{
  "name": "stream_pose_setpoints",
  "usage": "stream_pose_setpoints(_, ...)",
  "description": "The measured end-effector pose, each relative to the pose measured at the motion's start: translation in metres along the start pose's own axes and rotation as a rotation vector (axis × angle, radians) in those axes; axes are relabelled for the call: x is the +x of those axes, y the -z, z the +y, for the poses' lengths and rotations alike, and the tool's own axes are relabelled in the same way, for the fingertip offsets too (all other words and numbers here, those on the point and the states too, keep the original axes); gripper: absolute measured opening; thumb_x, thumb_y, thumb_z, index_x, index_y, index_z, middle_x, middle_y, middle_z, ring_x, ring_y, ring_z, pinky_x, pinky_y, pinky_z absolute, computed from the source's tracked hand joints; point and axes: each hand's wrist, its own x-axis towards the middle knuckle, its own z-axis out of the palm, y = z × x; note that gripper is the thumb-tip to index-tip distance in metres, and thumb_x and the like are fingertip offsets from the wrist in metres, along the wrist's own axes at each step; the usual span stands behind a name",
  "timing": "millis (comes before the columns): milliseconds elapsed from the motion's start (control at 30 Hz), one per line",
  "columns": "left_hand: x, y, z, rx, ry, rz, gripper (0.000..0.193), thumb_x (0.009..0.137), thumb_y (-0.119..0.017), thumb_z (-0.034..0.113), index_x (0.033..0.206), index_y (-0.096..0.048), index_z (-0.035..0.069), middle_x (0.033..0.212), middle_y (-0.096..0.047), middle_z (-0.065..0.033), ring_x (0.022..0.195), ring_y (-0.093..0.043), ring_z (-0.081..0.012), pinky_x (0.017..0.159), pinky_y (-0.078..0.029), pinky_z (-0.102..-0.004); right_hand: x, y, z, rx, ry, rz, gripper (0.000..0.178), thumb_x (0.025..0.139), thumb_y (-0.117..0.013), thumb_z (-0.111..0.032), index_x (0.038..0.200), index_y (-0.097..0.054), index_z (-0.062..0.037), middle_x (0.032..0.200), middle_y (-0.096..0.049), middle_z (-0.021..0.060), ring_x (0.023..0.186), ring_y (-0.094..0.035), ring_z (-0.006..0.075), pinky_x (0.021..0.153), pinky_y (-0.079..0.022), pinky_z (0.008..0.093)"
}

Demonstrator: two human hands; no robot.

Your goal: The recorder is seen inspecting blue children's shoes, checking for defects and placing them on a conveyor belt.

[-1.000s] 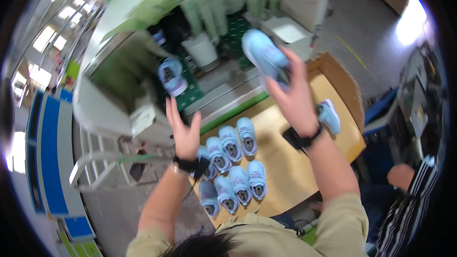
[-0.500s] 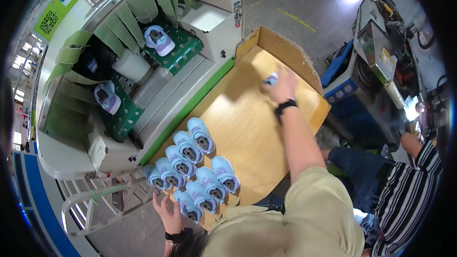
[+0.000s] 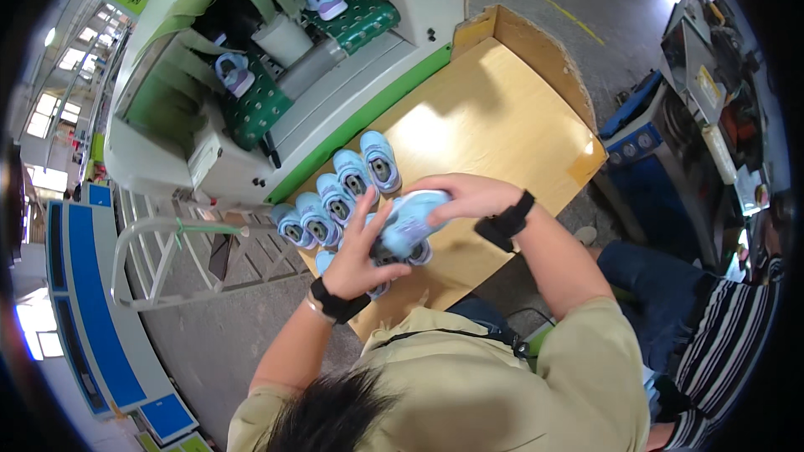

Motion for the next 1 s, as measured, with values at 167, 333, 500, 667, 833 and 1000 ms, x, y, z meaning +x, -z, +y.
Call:
stream_pose_setpoints(167, 0.017, 0.040, -0.009, -0.685, 0.349, 0.342, 0.071, 0.084, -0.076, 0.016, 0.144, -0.040, 0.003, 0.137, -0.051, -0.0163, 0.127, -0.050, -0.0246, 0.107, -0.040, -0.0360, 0.052, -0.025, 0.012, 0.264, -0.051, 0.441, 0.067, 0.090, -0.067, -0.031, 0.147, -0.041, -0.0048, 0.130, -0.058, 0.0129, 0.122, -0.054, 0.0244, 0.104, -0.043, 0.0394)
stream_pose_setpoints(333, 0.068, 0.121, -0.063, -0.931, 0.454, 0.768, 0.083, 0.084, -0.071, 0.011, 0.149, -0.021, 0.002, 0.134, -0.046, -0.0131, 0.120, -0.050, -0.0257, 0.102, -0.044, -0.0375, 0.043, -0.114, 0.095, -0.764, -0.047, 0.354, 0.077, 0.078, -0.073, -0.020, 0.146, -0.038, -0.0074, 0.146, -0.035, 0.0300, 0.132, -0.040, 0.0446, 0.109, -0.037, 0.0500)
stream_pose_setpoints(500, 0.142, 0.156, -0.133, -0.214, 0.662, 1.030, 0.077, 0.082, -0.069, 0.014, 0.146, -0.030, -0.002, 0.131, -0.052, -0.0200, 0.112, -0.057, -0.0269, 0.090, -0.049, -0.0350, 0.040, -0.126, 0.112, -0.490, 0.107, 0.648, 0.079, 0.074, -0.071, -0.010, 0.145, -0.037, -0.0084, 0.143, -0.037, 0.0297, 0.130, -0.041, 0.0447, 0.110, -0.035, 0.0485)
stream_pose_setpoints(667, 0.163, 0.155, -0.159, -0.376, 0.606, 1.055, 0.076, 0.088, -0.063, 0.019, 0.149, -0.025, -0.005, 0.138, -0.043, -0.0257, 0.121, -0.048, -0.0337, 0.102, -0.039, -0.0378, 0.035, -0.057, 0.021, -0.059, 0.062, 0.773, 0.068, 0.078, -0.067, -0.007, 0.140, -0.039, -0.0041, 0.125, -0.052, 0.0154, 0.117, -0.052, 0.0251, 0.103, -0.042, 0.0372)
stream_pose_setpoints(833, 0.120, 0.144, -0.128, -0.327, 0.348, 1.039, 0.075, 0.091, -0.065, 0.024, 0.150, -0.026, -0.002, 0.154, -0.027, -0.0289, 0.142, -0.031, -0.0381, 0.115, -0.028, -0.0396, 0.110, 0.039, -0.099, -0.389, 0.666, 0.991, 0.061, 0.081, -0.065, -0.007, 0.138, -0.043, -0.0050, 0.132, -0.052, 0.0157, 0.122, -0.051, 0.0279, 0.106, -0.040, 0.0381)
stream_pose_setpoints(1000, 0.037, 0.088, -0.089, -0.114, 0.378, 0.712, 0.055, 0.088, -0.067, 0.013, 0.139, -0.047, 0.007, 0.156, -0.023, -0.0236, 0.145, -0.025, -0.0372, 0.116, -0.025, -0.0452, 0.234, 0.114, -0.147, -0.748, 0.574, 0.928, 0.066, 0.081, -0.065, -0.011, 0.143, -0.042, -0.0131, 0.147, -0.040, 0.0235, 0.132, -0.044, 0.0416, 0.109, -0.037, 0.0447)
